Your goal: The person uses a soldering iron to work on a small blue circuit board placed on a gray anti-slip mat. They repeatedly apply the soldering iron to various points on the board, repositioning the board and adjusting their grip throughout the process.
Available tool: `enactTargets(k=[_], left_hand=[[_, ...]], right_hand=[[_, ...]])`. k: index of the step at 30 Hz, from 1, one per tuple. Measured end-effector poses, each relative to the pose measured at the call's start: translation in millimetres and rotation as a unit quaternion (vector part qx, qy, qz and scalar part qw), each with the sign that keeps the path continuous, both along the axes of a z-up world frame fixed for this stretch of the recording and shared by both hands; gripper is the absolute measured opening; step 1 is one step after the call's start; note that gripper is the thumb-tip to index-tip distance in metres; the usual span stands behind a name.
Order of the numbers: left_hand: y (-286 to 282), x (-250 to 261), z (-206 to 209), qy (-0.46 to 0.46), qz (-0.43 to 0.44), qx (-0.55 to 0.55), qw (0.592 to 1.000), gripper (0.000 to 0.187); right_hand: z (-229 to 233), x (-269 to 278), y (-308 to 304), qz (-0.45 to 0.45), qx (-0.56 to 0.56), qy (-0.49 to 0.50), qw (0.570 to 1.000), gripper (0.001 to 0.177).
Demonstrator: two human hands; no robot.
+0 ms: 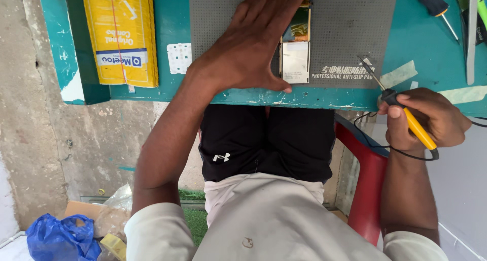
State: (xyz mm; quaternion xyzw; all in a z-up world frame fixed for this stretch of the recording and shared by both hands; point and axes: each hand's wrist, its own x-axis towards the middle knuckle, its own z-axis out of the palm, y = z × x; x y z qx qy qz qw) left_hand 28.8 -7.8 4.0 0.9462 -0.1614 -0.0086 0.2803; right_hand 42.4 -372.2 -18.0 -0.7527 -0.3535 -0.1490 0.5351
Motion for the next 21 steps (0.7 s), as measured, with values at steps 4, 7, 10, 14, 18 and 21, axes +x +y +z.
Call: enactTargets(k=[4,7,10,14,18,21], left_hand=[[7,3,5,-0.004,-0.024,-0.009,1.0,0.142],[15,7,14,0.012,-0.043,-0.015,0.999,0.129],[27,15,22,0.021,-0.062,-0.044,0.997,0.114],[31,28,26,-0.008,-0.058,-0.08,0.995,0.091],[27,35,24,0.045,0.022,-0.104,0.993,0.048],[24,38,18,0.002,0.02,-0.124,0.992,0.043]], right_hand=[[0,0,-2,0.001,-0.005,0.005,1.0,0.027],[1,1,-2,0.001,-0.016,-0.003,1.0,0.027],[2,1,-1,-0.001,-0.015,-0.004,1.0,0.027],[3,1,0,-0.005,-0.021,-0.008,1.0,0.026],[1,1,1,-0.007,-0.012,-0.006,1.0,0.026],[1,1,1,-0.008,-0.01,-0.002,1.0,0.026]])
